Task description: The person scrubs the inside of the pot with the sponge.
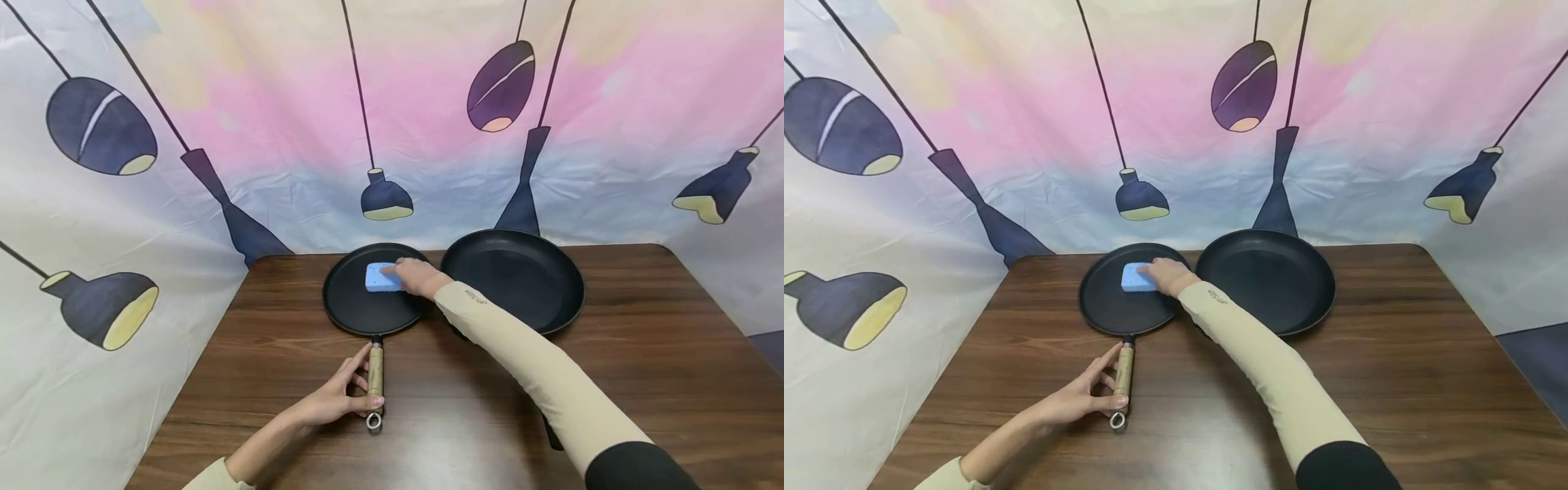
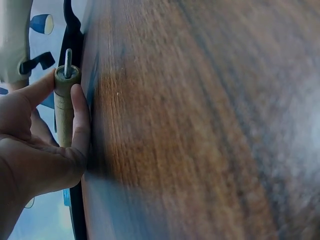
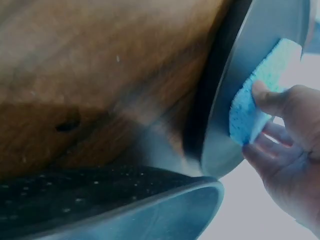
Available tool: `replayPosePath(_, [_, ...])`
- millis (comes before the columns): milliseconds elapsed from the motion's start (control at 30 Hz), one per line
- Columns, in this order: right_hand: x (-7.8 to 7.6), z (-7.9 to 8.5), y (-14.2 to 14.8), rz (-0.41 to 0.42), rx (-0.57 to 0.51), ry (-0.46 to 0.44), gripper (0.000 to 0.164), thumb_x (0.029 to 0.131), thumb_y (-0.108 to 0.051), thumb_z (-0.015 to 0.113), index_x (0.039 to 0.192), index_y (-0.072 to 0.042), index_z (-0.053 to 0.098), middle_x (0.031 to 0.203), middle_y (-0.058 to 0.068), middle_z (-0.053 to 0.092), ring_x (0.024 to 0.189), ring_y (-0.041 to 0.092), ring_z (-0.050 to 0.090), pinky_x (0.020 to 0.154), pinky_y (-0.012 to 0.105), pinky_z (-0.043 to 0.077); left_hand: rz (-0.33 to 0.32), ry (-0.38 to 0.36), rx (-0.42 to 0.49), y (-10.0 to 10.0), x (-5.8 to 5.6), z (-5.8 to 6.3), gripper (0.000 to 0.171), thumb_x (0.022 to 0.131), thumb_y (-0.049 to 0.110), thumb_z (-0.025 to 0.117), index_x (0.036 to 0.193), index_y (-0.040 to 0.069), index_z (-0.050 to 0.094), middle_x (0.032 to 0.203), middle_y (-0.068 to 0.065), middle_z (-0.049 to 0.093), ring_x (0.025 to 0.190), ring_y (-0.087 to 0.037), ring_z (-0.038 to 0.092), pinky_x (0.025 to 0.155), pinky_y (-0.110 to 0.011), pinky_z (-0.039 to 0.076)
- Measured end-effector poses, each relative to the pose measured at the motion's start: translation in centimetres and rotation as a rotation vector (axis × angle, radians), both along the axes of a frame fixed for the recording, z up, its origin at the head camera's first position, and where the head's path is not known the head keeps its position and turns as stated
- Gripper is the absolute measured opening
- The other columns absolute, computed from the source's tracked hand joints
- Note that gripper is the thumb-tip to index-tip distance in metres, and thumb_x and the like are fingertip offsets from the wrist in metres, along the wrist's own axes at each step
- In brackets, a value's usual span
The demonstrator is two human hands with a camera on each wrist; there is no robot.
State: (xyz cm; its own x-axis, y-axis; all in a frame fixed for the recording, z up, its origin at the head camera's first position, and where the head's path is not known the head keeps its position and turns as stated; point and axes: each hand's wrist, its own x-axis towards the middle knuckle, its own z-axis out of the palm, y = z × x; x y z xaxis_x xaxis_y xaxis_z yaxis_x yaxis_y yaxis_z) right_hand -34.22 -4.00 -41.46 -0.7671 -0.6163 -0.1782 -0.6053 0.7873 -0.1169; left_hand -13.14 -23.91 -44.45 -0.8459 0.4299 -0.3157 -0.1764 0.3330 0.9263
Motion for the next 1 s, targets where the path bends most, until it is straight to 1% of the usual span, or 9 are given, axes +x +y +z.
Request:
replayPosePath(100, [-1.0, -0.4, 0.1, -0.094, -0.038, 0.014, 0.056, 0.107, -0.005, 0.051, 0.158, -0.025, 0.039, 0.151, 0.02, 0.048, 0.137, 0.034, 0.051, 0.109, 0.045, 0.05, -0.004, 0.02, -0.007, 0.0, -0.1, 0.0, 0.105, 0.09, 0.018, 0.08, 0.165, 0.01, 0.006, 0.143, -0.02, 0.025, 0.114, -0.024, 0.046, 0.074, -0.028, 0.062])
replayPosePath(167, [-1.3, -0.6, 0.1, -0.136, -0.066, 0.0, 0.057, 0.108, -0.002, 0.045, 0.16, -0.025, 0.036, 0.153, 0.023, 0.044, 0.142, 0.038, 0.045, 0.112, 0.048, 0.048, -0.01, 0.033, -0.012, -0.1, -0.1, 0.0, 0.106, 0.09, 0.018, 0.081, 0.165, 0.009, 0.007, 0.143, -0.022, 0.025, 0.113, -0.024, 0.047, 0.073, -0.028, 0.062])
replayPosePath(267, [-1.3, -0.7, 0.0, -0.163, -0.087, -0.01, 0.06, 0.109, 0.001, 0.04, 0.161, -0.028, 0.032, 0.158, 0.026, 0.036, 0.147, 0.041, 0.038, 0.114, 0.05, 0.046, -0.013, 0.051, -0.01, -0.1, -0.2, 0.0, 0.105, 0.089, 0.018, 0.081, 0.165, 0.007, 0.009, 0.143, -0.023, 0.026, 0.112, -0.024, 0.048, 0.072, -0.028, 0.062])
replayPosePath(367, [-1.0, -0.5, 0.1, -0.158, -0.056, -0.008, 0.063, 0.108, 0.0, 0.043, 0.161, -0.031, 0.031, 0.158, 0.025, 0.035, 0.146, 0.041, 0.038, 0.111, 0.048, 0.049, -0.013, 0.055, 0.0, 0.0, -0.3, -0.1, 0.104, 0.089, 0.017, 0.081, 0.164, 0.006, 0.009, 0.142, -0.023, 0.026, 0.111, -0.024, 0.047, 0.071, -0.029, 0.063])
replayPosePath(500, [-0.6, -0.1, 0.3, -0.097, 0.01, -0.023, 0.063, 0.107, -0.003, 0.05, 0.159, -0.034, 0.032, 0.154, 0.02, 0.042, 0.14, 0.035, 0.045, 0.107, 0.041, 0.05, -0.014, 0.042, 0.0, 0.1, -0.4, -0.2, 0.104, 0.09, 0.017, 0.081, 0.164, 0.005, 0.009, 0.142, -0.023, 0.025, 0.111, -0.023, 0.046, 0.071, -0.03, 0.063])
replayPosePath(600, [0.3, 0.2, 0.5, -0.015, 0.029, -0.042, 0.06, 0.105, -0.005, 0.056, 0.156, -0.032, 0.039, 0.148, 0.017, 0.05, 0.135, 0.032, 0.051, 0.108, 0.039, 0.05, -0.016, 0.031, -0.002, 0.0, -0.3, -0.2, 0.104, 0.09, 0.017, 0.08, 0.164, 0.005, 0.008, 0.142, -0.023, 0.024, 0.11, -0.023, 0.046, 0.072, -0.03, 0.063])
replayPosePath(700, [1.5, 0.6, 0.9, 0.059, 0.022, -0.061, 0.057, 0.101, -0.006, 0.063, 0.151, -0.03, 0.047, 0.142, 0.015, 0.055, 0.131, 0.032, 0.054, 0.11, 0.039, 0.051, -0.025, 0.026, -0.002, 0.1, -0.4, -0.1, 0.104, 0.091, 0.017, 0.08, 0.164, 0.006, 0.007, 0.141, -0.023, 0.024, 0.11, -0.024, 0.047, 0.073, -0.031, 0.063])
replayPosePath(833, [3.0, 1.1, 1.2, 0.135, 0.002, -0.083, 0.058, 0.097, -0.002, 0.067, 0.147, -0.03, 0.053, 0.143, 0.014, 0.057, 0.135, 0.03, 0.053, 0.111, 0.038, 0.05, -0.026, 0.007, -0.014, -0.1, -0.6, 0.2, 0.105, 0.091, 0.019, 0.08, 0.165, 0.008, 0.006, 0.142, -0.022, 0.024, 0.113, -0.026, 0.046, 0.075, -0.032, 0.062])
replayPosePath(1000, [4.8, 1.6, 1.3, 0.195, 0.011, -0.123, 0.054, 0.097, -0.002, 0.068, 0.142, -0.03, 0.059, 0.146, 0.011, 0.056, 0.139, 0.026, 0.05, 0.112, 0.036, 0.049, -0.026, -0.004, -0.01, -0.1, -0.3, 0.2, 0.105, 0.091, 0.02, 0.08, 0.165, 0.01, 0.006, 0.144, -0.021, 0.023, 0.115, -0.026, 0.044, 0.078, -0.033, 0.062])
